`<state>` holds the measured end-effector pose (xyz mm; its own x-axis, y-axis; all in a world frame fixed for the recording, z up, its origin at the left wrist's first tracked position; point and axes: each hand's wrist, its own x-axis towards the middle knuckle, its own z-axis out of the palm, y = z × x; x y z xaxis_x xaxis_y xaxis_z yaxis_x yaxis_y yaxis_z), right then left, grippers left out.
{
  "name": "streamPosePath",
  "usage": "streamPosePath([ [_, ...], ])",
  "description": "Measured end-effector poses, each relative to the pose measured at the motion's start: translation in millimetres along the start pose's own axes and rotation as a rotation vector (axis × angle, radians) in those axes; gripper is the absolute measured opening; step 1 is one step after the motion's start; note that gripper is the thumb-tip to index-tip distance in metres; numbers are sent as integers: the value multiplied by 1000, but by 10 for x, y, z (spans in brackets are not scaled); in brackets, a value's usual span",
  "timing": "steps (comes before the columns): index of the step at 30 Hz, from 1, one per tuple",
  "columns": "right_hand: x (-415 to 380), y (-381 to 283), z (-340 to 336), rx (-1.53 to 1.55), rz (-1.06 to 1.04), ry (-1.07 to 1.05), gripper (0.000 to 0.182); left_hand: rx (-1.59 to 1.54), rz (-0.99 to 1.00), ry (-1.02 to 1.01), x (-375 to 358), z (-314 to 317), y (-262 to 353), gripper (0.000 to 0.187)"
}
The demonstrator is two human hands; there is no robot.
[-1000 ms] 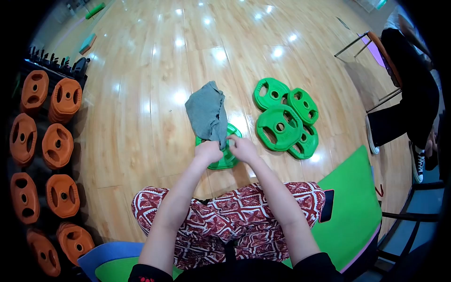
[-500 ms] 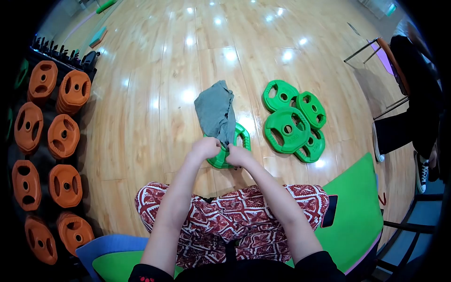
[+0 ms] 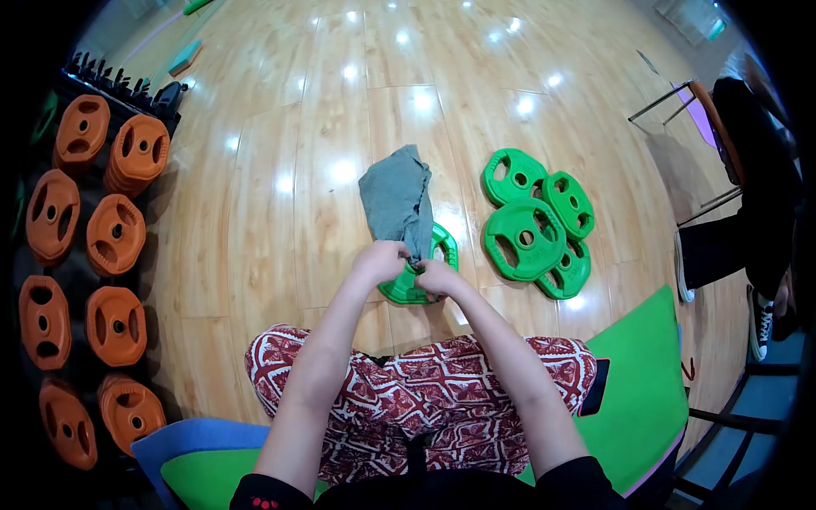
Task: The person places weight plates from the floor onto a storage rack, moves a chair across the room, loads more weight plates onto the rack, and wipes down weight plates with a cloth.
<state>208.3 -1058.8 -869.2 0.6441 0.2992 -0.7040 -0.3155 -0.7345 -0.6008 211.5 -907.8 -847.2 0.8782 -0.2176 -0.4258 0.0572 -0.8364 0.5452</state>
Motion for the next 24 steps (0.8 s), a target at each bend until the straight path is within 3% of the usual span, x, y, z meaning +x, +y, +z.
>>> streamPosePath([
  [2, 3, 34, -1, -150, -12, 19, 45, 64, 98, 24, -20, 68, 33, 27],
  [4, 38, 181, 2, -492, -242, 313, 36, 125, 192, 50, -82, 163, 66, 29],
  [6, 97, 277, -24, -449, -267, 330, 30, 310, 168, 105, -163, 246, 109, 31],
  [8, 110, 327, -66, -378, -321, 381, 20, 301, 174, 154, 7, 418, -90, 27],
  [11, 15, 332, -215, -229, -377, 338, 22, 257, 183, 214, 47, 331, -94, 20],
  [13, -10, 358, -317, -121, -382, 278, 23, 230, 180, 224, -58, 166, 11, 17],
  [15, -55, 282, -378, -42, -373, 97, 22, 289, 84, 23, -151, 22, 86, 16],
  [19, -89, 320, -243, -399, -209, 15, 22, 513, 15, -90, -191, 154, -10, 16],
  [21, -106, 376, -223, -381, -198, 28, 18, 434, 15, -129, -207, 90, 28, 22],
  [22, -73, 396, -198, -415, -200, 159, 20, 435, 16, -129, -222, 69, 61, 22],
  [23, -84, 373, -176, -447, -201, 290, 21, 365, 66, -10, -246, 47, 114, 27],
  [24, -98, 349, -147, -445, -201, 292, 21, 295, 117, 109, -256, 35, 148, 32],
])
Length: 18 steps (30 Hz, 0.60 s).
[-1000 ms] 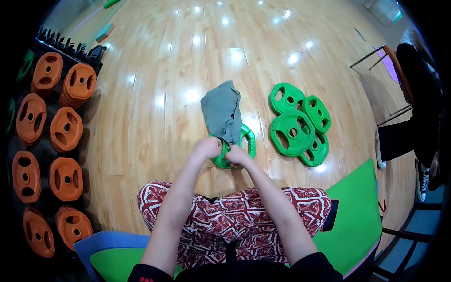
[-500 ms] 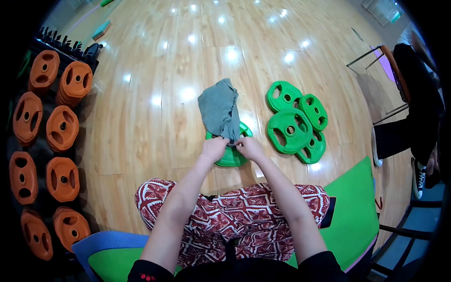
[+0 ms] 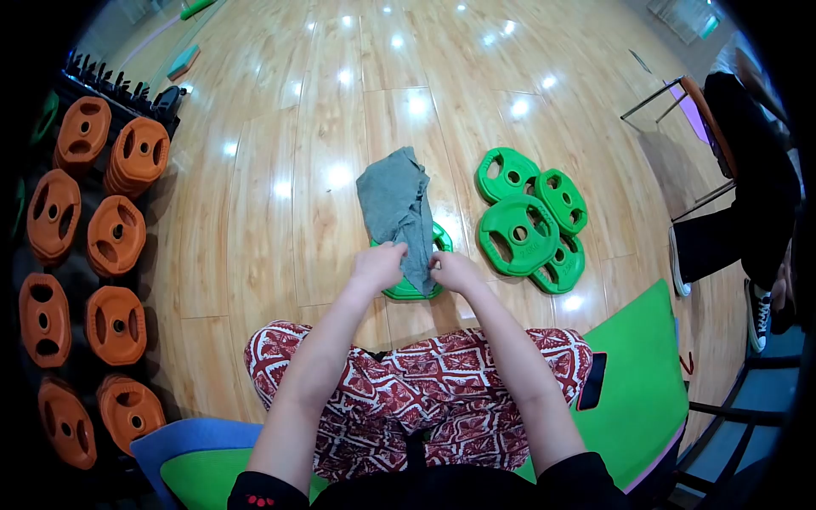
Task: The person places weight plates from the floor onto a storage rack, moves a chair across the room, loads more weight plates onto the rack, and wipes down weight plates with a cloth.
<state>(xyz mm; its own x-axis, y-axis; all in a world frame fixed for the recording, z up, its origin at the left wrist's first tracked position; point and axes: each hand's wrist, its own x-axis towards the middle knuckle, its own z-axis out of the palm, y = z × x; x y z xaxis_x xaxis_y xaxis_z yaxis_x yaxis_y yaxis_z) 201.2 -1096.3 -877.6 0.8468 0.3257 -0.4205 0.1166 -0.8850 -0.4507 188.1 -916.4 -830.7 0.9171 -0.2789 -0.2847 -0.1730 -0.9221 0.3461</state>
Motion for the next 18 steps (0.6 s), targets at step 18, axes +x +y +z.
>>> streamPosePath([
  [18, 18, -522, 248, -304, 55, -60, 37, 204, -123, -237, 259, 515, 73, 28],
])
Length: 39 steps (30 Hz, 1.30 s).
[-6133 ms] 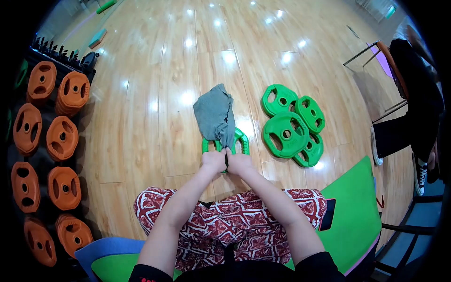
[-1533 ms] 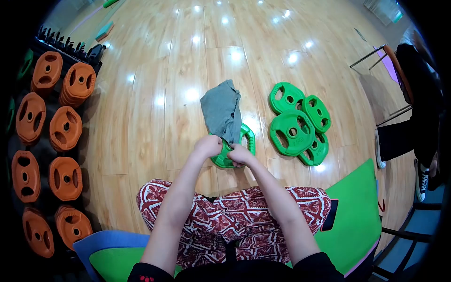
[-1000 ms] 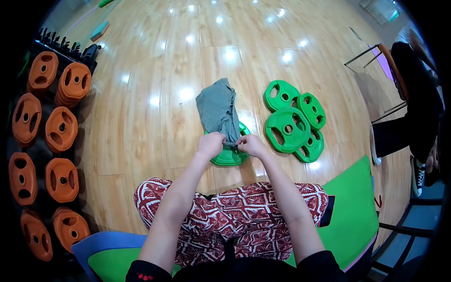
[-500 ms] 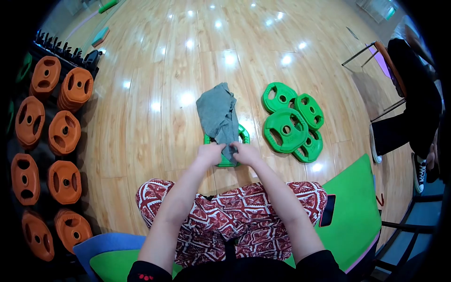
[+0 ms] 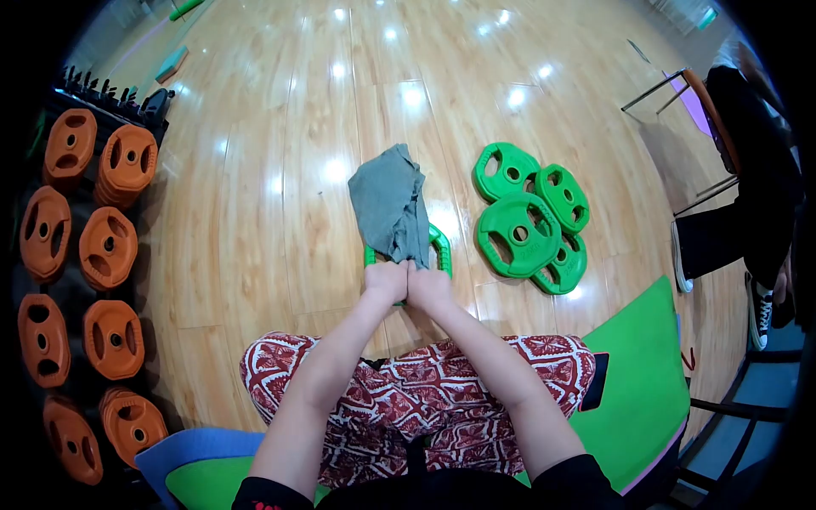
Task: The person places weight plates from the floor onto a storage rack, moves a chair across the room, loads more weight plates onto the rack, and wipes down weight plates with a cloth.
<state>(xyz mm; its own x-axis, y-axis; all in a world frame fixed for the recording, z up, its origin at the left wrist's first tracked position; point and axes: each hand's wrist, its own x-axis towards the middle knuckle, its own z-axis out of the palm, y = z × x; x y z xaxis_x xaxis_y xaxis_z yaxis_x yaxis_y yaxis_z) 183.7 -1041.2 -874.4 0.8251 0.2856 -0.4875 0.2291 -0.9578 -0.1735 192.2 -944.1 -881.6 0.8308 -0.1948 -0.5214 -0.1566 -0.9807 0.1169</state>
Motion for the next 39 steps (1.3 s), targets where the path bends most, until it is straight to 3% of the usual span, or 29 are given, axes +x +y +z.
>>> streamPosePath([
  [3, 83, 55, 57, 19, -22, 15, 28, -2, 75, -10, 5, -52, -43, 28],
  [10, -91, 46, -46, 49, 11, 3, 27, 7, 28, -5, -204, -172, 45, 26],
  [12, -112, 52, -53, 86, 11, 10, 31, -9, 4, 20, -173, -119, 57, 33],
  [22, 96, 82, -37, 88, 0, -59, 33, -117, 16, -19, -76, -130, -34, 28],
  [25, 87, 70, 16, 81, -5, -67, 34, -147, 66, -34, -54, -98, -75, 37],
  [39, -238, 30, 173, 99, 45, 105, 43, 0, 14, 58, -350, 34, 104, 47],
])
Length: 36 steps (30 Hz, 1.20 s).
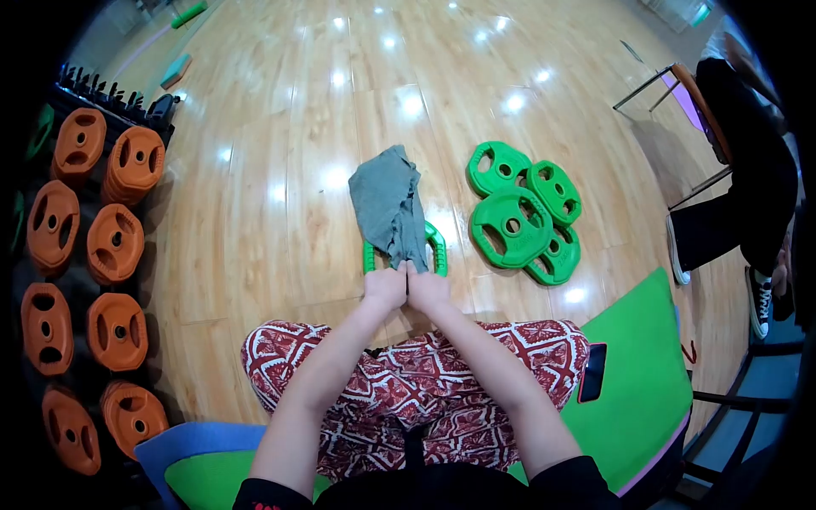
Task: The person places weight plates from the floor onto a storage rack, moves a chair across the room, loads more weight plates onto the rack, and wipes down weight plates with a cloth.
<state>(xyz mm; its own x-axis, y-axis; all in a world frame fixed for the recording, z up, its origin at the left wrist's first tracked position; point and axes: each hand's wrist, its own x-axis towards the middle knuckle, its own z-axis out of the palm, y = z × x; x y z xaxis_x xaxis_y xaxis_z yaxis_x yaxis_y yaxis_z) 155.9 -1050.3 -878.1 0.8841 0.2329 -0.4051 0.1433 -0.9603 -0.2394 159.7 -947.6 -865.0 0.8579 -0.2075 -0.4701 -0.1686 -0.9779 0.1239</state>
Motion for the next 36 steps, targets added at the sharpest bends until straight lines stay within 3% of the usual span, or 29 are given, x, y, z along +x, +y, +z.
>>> streamPosePath([
  [4, 83, 29, -67, -33, -42, -50, 45, -21, -25, -27, 29, -48, -10, 48],
  [7, 154, 16, -58, -30, -52, -77, 44, -25, -33, -26, 104, -18, -38, 32],
  [14, 197, 51, 1, -71, -73, -8, 28, -55, -40, -7, 211, 15, -55, 27],
  [22, -167, 91, 133, -53, -73, -3, 58, -78, -39, -109, -173, 96, 14, 64],
  [29, -391, 84, 326, -34, -11, -52, 60, -96, -124, -129, -497, 270, 230, 69],
  [31, -441, 83, 323, -78, -30, -96, 59, -101, -124, -213, -588, 204, 248, 67],
  [36, -348, 47, 340, -117, -15, -56, 59, -70, -149, -145, -483, 254, 234, 67],
])
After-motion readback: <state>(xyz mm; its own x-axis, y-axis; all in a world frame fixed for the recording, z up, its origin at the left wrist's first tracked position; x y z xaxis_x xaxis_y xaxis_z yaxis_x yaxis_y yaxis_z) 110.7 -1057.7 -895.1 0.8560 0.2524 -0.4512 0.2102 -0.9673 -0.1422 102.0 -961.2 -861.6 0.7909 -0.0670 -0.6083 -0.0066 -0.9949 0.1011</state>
